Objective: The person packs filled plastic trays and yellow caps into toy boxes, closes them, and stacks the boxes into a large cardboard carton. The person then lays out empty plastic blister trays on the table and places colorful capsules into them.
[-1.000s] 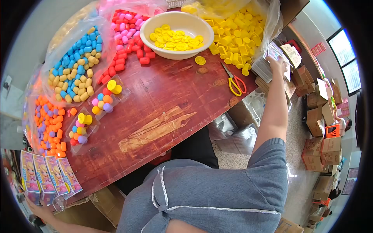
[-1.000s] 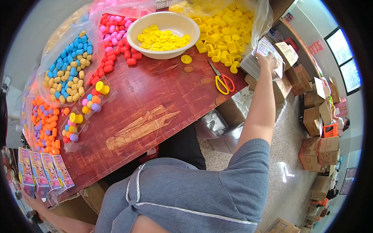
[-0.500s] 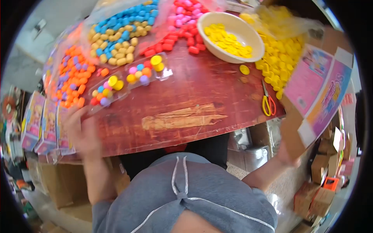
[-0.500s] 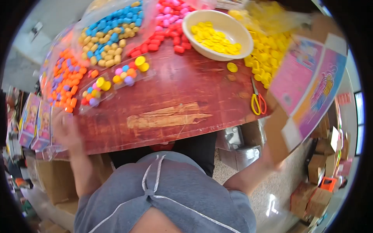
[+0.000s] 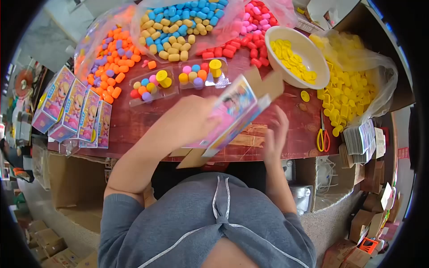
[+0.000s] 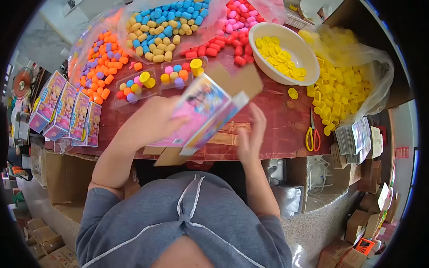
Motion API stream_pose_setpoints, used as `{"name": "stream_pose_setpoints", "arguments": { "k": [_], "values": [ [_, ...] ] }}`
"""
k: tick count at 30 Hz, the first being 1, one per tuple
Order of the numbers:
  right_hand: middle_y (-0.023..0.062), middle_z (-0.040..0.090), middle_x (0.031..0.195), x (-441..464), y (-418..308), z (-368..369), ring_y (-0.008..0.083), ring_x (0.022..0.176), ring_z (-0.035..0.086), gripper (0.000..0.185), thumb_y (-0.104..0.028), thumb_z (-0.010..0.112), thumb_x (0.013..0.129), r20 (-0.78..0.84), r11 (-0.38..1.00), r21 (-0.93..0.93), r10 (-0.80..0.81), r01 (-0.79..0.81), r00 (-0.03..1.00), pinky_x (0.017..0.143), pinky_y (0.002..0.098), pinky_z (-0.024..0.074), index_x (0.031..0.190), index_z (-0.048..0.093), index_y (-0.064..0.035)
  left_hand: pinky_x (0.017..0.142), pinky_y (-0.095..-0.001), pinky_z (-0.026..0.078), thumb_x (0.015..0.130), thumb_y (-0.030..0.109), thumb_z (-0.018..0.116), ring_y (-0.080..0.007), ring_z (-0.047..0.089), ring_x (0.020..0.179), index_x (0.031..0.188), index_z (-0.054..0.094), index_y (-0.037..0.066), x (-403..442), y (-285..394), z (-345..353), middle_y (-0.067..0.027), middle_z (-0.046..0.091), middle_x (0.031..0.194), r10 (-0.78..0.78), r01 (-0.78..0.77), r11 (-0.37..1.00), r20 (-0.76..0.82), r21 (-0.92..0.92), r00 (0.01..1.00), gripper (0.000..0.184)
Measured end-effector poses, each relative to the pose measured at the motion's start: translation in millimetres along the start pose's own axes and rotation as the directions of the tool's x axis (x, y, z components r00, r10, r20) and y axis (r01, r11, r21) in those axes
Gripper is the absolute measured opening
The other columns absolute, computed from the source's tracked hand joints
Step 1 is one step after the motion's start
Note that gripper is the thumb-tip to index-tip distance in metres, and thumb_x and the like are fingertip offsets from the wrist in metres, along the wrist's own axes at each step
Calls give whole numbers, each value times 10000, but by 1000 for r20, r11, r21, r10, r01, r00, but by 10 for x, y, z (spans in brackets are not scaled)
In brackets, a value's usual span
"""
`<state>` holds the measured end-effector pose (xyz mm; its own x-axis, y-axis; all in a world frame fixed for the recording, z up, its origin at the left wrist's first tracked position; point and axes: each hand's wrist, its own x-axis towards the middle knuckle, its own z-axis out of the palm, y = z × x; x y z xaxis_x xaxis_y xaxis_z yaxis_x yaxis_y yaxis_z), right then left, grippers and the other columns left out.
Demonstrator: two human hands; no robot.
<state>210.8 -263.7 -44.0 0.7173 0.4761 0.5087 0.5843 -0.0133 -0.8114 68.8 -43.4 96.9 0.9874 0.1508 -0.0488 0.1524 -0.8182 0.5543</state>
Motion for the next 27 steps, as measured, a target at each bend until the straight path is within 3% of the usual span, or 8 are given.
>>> {"name": "stream_pose_setpoints", "arguments": {
  "k": [2, 7, 10, 14, 19, 22, 25, 27],
  "values": [
    [165, 454, 1364, 83, -53, 208, 253, 1180, 481, 488, -237, 517, 945, 66, 985, -126, -109, 116, 992, 981, 357, 418, 1374, 427, -22, 652, -429, 513, 878, 217, 583, -388, 640, 711, 1003, 616, -47, 45, 61, 105, -231, 668, 809, 48, -51, 997, 52, 64, 998, 294],
    [126, 563, 1141, 161, 147, 360, 215, 987, 547, 355, -150, 581, 908, 140, 979, 160, 100, -122, 985, 882, 319, 446, 1228, 518, -7, 687, -490, 508, 940, 290, 497, -423, 646, 779, 945, 604, 4, 229, 222, 325, -244, 674, 918, -74, 39, 989, 250, 144, 965, 306],
    [101, 574, 1057, 141, 307, 305, 197, 916, 549, 319, -146, 621, 884, 167, 903, 325, 236, -280, 957, 840, 313, 452, 1158, 546, -1, 699, -467, 528, 944, 361, 515, -415, 661, 839, 1196, 545, -6, 237, 155, 526, -268, 647, 1089, 8, -20, 998, 195, 63, 981, 446],
    [83, 558, 1003, 150, 419, 123, 154, 878, 523, 308, -159, 656, 871, 263, 940, 284, 113, -189, 958, 813, 307, 452, 1115, 553, -1, 712, -414, 548, 871, 482, 604, -388, 674, 883, 1432, 345, 9, 302, -125, 894, -271, 609, 1197, 18, 62, 885, 167, -461, 986, 778],
    [87, 549, 1053, 61, 516, -24, 168, 887, 539, 362, -224, 662, 881, 466, 792, 243, 411, -560, 783, 820, 297, 455, 1151, 552, -8, 749, -375, 552, 744, 495, 737, -359, 677, 902, 1519, 163, 23, 400, -68, 617, -280, 606, 1195, -159, 310, 905, 447, -290, 880, 1073],
    [120, 546, 1151, -124, 604, 59, 191, 934, 564, 434, -218, 664, 863, 245, 945, -65, 326, -320, 913, 851, 306, 460, 1220, 527, -12, 742, -370, 557, 667, 397, 815, -359, 678, 855, 1511, 179, 17, 494, -470, 790, -274, 616, 1169, -225, 276, 949, 287, -152, 931, 1123],
    [154, 543, 1249, -126, 569, 205, 213, 981, 589, 512, -212, 666, 846, 79, 908, -410, 127, -84, 989, 882, 315, 464, 1290, 501, -17, 801, -404, 551, 623, 415, 847, -342, 669, 914, 1506, 169, -7, 483, -639, 758, -269, 609, 1181, -248, 310, 918, 253, -248, 935, 1191],
    [162, 510, 1279, -32, 219, 254, 237, 1048, 560, 493, -206, 677, 840, 111, 919, 215, 314, -332, 943, 922, 348, 441, 1268, 515, -24, 844, -403, 533, 635, 383, 845, -338, 638, 994, 1500, 205, 8, 297, -547, 822, -259, 561, 1255, -138, 137, 886, 29, -442, 990, 1140]
  ]
}}
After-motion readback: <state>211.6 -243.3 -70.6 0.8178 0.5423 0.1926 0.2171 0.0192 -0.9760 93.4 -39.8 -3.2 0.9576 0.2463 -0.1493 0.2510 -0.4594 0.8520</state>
